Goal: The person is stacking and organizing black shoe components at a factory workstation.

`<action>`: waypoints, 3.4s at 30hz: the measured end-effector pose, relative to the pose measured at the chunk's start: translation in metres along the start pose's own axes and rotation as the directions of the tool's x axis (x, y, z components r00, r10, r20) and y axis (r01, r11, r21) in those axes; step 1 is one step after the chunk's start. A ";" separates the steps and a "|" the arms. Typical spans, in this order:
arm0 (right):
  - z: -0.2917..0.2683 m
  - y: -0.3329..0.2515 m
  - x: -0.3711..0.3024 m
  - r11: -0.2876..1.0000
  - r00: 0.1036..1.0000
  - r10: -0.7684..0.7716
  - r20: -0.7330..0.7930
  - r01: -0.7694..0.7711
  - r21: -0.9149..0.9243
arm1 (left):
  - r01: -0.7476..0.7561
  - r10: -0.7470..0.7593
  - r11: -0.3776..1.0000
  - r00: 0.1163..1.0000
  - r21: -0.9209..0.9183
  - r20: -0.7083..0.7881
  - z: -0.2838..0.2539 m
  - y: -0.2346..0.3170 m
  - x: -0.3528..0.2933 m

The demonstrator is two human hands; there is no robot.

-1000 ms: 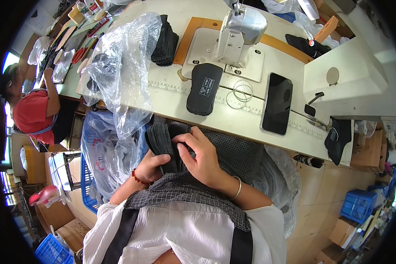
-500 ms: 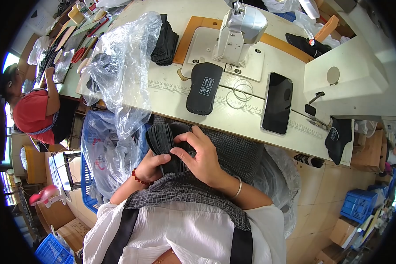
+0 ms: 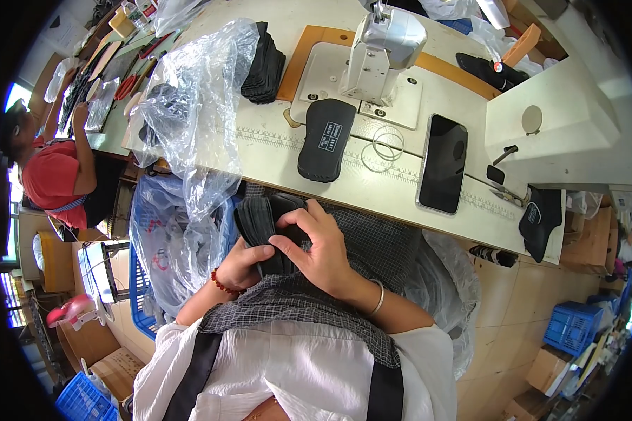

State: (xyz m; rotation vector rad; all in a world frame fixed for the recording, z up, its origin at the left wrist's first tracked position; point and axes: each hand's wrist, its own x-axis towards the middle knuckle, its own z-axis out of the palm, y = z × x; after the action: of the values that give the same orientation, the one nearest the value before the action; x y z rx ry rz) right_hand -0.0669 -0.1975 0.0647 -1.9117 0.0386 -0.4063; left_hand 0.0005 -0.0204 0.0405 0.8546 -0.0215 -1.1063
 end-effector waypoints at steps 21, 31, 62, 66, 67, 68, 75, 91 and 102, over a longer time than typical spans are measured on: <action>0.010 -0.003 -0.001 0.979 0.986 0.043 -0.161 -0.009 0.205 | 0.003 -0.003 1.000 1.000 -0.015 -0.001 0.006 0.001 0.000; 0.004 0.005 -0.001 1.000 1.000 -0.013 -0.012 0.013 -0.004 | 0.018 -0.018 1.000 1.000 0.012 -0.006 0.003 -0.001 0.001; 0.004 0.008 -0.003 0.998 1.000 0.028 0.006 -0.028 0.052 | 0.036 -0.036 0.999 0.999 0.004 -0.012 0.007 0.001 0.003; 0.009 0.000 0.001 0.984 0.992 -0.004 -0.123 0.025 0.174 | 0.027 -0.027 1.000 1.000 -0.005 0.001 0.007 0.001 0.003; 0.008 0.000 0.000 0.984 0.993 -0.004 -0.122 0.025 0.174 | 0.028 -0.028 1.000 1.000 -0.006 0.004 0.007 0.001 0.003; 0.006 0.001 -0.001 0.992 0.997 -0.008 -0.080 0.018 0.127 | 0.027 -0.027 1.000 1.000 -0.006 0.003 0.007 0.001 0.003; 0.006 0.000 -0.001 0.997 0.998 -0.052 -0.025 0.054 0.060 | 0.023 -0.023 0.999 1.000 0.034 0.000 0.005 -0.001 0.003; 0.007 0.005 -0.003 0.999 0.999 0.018 -0.040 -0.016 0.048 | 0.020 -0.020 1.000 1.000 -0.003 0.013 0.003 -0.003 0.003; 0.004 -0.005 0.001 0.997 0.989 -0.054 -0.137 0.046 -0.063 | 0.033 -0.033 0.999 0.999 -0.008 -0.009 0.006 -0.002 0.003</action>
State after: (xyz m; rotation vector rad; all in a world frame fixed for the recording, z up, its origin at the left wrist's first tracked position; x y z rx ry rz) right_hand -0.0651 -0.1922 0.0683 -1.9430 0.0956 -0.5774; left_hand -0.0018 -0.0261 0.0421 0.8557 0.0046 -1.1331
